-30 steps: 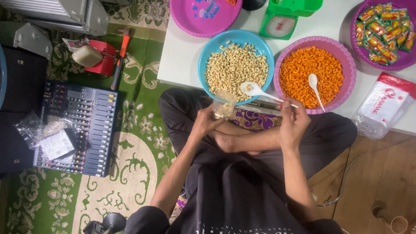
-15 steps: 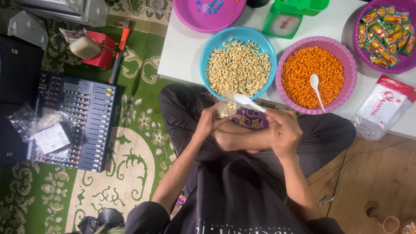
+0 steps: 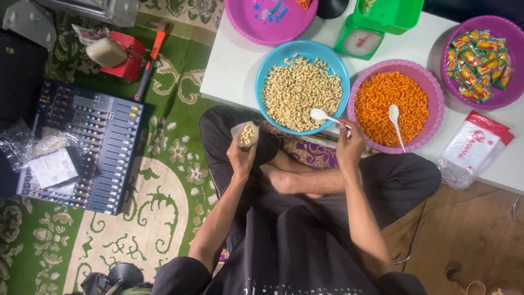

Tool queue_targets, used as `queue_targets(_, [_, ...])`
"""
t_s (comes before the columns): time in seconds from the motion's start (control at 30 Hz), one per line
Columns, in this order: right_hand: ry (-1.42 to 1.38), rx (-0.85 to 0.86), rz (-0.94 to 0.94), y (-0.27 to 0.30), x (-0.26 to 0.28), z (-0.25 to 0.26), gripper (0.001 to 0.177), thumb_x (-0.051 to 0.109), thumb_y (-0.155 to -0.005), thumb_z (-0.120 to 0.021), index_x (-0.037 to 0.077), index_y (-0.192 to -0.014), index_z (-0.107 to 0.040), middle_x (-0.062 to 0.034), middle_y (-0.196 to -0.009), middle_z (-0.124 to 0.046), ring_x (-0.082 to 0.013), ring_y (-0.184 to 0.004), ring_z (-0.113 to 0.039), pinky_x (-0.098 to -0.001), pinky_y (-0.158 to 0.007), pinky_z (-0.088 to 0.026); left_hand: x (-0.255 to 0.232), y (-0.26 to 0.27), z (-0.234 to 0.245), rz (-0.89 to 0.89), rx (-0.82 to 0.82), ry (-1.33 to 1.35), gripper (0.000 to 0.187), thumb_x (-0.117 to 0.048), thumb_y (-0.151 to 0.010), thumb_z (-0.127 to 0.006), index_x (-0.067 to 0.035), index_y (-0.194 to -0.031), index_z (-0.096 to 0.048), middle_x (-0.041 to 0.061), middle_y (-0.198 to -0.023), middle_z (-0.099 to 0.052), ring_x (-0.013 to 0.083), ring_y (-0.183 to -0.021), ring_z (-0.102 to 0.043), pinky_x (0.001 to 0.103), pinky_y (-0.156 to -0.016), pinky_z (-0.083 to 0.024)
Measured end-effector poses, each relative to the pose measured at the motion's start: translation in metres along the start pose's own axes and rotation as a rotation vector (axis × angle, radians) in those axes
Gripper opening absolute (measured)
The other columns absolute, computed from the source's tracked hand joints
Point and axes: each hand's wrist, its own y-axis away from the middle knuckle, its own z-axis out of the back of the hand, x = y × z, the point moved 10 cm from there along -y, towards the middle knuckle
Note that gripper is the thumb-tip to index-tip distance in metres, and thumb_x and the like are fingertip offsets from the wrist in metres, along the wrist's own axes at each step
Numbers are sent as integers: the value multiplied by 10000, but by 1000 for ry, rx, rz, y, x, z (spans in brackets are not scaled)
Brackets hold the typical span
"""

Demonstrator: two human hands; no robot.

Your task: Manually filling small plastic bags with snacks using a spoon from larger bowls while sitting on the floor.

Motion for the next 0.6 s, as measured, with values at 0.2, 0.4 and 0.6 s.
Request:
queue_targets(0.2, [-95, 9, -155, 6, -25, -15, 185, 222, -1112, -599, 98, -1119, -736, -159, -979, -747, -325, -931, -685, -409, -760, -478, -5, -3, -7, -49, 3, -25, 539, -133, -737, -915, -20, -1200, -662, 208, -1077, -744, 386, -1008, -730, 463, -894, -592])
queue_targets(0.4, [-153, -4, -234, 7, -45, -13, 149, 136, -1061, -612, 158, -1096, -755, -46, -960, -767, -203, -888, -698, -319, -737, -503, -13, -8, -9, -43, -9, -32, 558, -169, -721, -920, -16, -1195, -670, 201, -1080, -742, 390, -1017, -728, 464, -896, -594])
queue_targets(0.6, [-200, 12, -293, 10, -43, -8, 151, 88, -1050, -609, 134, -1088, -747, -51, -956, -770, -188, -860, -689, -321, -761, -531, -15, -9, -9, -37, -15, -26, 556, -196, -740, -915, -14, -1204, -668, 203, -1081, -739, 389, -1016, -729, 467, -889, -591])
